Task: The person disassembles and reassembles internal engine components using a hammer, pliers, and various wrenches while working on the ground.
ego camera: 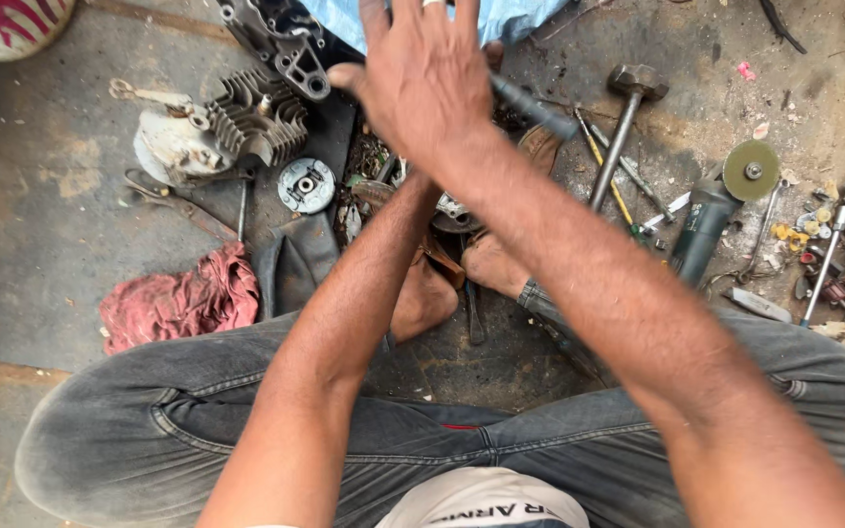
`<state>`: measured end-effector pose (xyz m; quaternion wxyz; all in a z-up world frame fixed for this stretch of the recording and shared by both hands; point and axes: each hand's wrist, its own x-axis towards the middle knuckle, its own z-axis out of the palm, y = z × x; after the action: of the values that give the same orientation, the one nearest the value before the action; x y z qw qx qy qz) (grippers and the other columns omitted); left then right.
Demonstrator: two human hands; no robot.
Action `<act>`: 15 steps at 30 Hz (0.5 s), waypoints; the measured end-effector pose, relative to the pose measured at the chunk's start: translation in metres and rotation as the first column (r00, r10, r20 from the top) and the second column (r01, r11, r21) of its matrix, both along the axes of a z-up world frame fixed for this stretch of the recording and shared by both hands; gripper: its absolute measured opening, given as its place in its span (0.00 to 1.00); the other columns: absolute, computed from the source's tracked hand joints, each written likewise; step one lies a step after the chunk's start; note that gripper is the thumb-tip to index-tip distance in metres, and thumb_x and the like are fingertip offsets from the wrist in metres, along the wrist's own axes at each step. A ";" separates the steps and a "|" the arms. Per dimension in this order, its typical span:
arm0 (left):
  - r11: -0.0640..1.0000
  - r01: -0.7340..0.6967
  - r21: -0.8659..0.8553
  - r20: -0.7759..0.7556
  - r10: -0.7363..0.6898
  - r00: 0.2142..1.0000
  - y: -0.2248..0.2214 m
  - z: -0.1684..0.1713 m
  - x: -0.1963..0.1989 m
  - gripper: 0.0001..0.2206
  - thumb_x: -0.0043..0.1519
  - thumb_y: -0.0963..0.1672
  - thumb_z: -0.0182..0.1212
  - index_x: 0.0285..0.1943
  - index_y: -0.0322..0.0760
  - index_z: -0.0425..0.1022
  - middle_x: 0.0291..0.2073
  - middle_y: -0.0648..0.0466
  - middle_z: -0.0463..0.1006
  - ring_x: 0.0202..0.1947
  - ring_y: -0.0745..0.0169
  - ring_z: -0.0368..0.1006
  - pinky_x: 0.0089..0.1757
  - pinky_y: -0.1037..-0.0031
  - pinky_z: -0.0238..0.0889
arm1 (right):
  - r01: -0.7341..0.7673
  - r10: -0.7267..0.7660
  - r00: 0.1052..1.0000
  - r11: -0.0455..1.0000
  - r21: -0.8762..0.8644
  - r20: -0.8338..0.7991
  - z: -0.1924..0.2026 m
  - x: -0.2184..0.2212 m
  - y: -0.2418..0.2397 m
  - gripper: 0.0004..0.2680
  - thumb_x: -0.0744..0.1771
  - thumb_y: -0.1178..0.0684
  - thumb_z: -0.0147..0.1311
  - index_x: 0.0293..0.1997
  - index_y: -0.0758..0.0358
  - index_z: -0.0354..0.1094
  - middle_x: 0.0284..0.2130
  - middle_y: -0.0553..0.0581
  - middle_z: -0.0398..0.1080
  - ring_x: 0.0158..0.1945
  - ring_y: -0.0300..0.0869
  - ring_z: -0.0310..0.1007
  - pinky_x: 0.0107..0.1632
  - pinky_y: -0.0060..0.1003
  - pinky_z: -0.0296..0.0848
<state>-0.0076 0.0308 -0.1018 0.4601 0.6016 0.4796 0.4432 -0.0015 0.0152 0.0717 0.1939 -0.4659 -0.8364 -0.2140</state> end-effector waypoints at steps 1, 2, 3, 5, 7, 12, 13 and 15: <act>1.000 -0.002 -0.008 0.012 0.002 1.000 -0.002 0.001 0.000 0.18 0.62 0.50 0.68 0.49 0.35 0.71 0.44 0.48 0.69 0.46 0.57 0.63 0.47 0.64 0.59 | -0.020 0.020 0.998 1.000 0.000 -0.052 -0.003 -0.004 -0.009 0.24 0.66 0.25 0.51 0.45 0.60 0.67 0.43 0.64 0.69 0.51 0.52 0.66 0.50 0.55 0.60; 1.000 -0.006 -0.013 0.021 0.006 1.000 -0.002 0.002 -0.002 0.17 0.62 0.50 0.67 0.47 0.35 0.72 0.42 0.49 0.69 0.44 0.58 0.62 0.45 0.65 0.59 | -0.042 0.042 0.993 0.999 0.006 -0.106 -0.005 -0.007 -0.018 0.21 0.65 0.25 0.51 0.40 0.55 0.68 0.42 0.64 0.69 0.51 0.52 0.66 0.51 0.57 0.59; 1.000 -0.009 -0.015 0.028 0.010 1.000 -0.002 0.004 -0.004 0.16 0.63 0.51 0.66 0.45 0.35 0.72 0.40 0.50 0.69 0.42 0.59 0.62 0.43 0.66 0.59 | -0.115 0.098 0.979 0.990 -0.086 -0.181 -0.008 -0.005 -0.026 0.21 0.66 0.27 0.51 0.40 0.57 0.70 0.42 0.63 0.69 0.50 0.52 0.65 0.52 0.56 0.59; 1.000 0.003 -0.030 0.050 -0.002 0.999 -0.004 0.005 -0.003 0.15 0.64 0.51 0.65 0.42 0.36 0.73 0.36 0.52 0.69 0.38 0.62 0.62 0.40 0.67 0.58 | -0.253 0.158 0.927 0.934 -0.254 -0.340 -0.013 0.011 -0.043 0.21 0.68 0.30 0.53 0.40 0.62 0.73 0.40 0.61 0.68 0.49 0.52 0.63 0.55 0.55 0.59; 1.000 -0.008 -0.028 0.078 0.010 0.997 0.001 0.009 0.002 0.14 0.64 0.51 0.63 0.39 0.37 0.73 0.32 0.54 0.69 0.34 0.64 0.61 0.37 0.68 0.58 | -0.357 0.275 0.884 0.919 -0.167 -0.379 -0.016 0.037 -0.054 0.21 0.70 0.31 0.55 0.34 0.62 0.73 0.43 0.58 0.68 0.54 0.50 0.62 0.60 0.55 0.57; 0.996 -0.092 -0.021 0.163 0.094 0.982 0.004 0.024 0.026 0.17 0.67 0.52 0.60 0.30 0.39 0.75 0.22 0.59 0.68 0.24 0.70 0.61 0.28 0.72 0.58 | -0.423 0.320 0.781 0.903 -0.077 -0.537 -0.010 0.103 -0.086 0.14 0.70 0.45 0.59 0.29 0.63 0.72 0.52 0.62 0.67 0.62 0.54 0.61 0.68 0.53 0.60; 0.993 -0.119 0.015 0.168 0.115 0.979 0.004 0.028 0.029 0.18 0.67 0.52 0.59 0.28 0.39 0.75 0.20 0.60 0.68 0.22 0.72 0.60 0.27 0.72 0.58 | -0.405 0.283 0.753 0.911 -0.079 -0.595 -0.005 0.115 -0.091 0.13 0.68 0.45 0.61 0.29 0.63 0.73 0.52 0.62 0.65 0.61 0.53 0.61 0.67 0.52 0.62; 0.981 -0.172 0.086 0.185 0.154 0.970 -0.002 0.036 0.036 0.19 0.67 0.53 0.57 0.25 0.42 0.76 0.17 0.62 0.68 0.19 0.74 0.60 0.24 0.73 0.57 | -0.373 0.202 0.673 0.923 -0.090 -0.712 -0.007 0.119 -0.096 0.11 0.68 0.47 0.63 0.31 0.63 0.74 0.52 0.61 0.64 0.58 0.49 0.63 0.61 0.46 0.68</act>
<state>0.0280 0.0292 -0.0656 0.4318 0.5406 0.4613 0.5554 0.1177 -0.0809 0.0648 0.4677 -0.3921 -0.7851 0.1058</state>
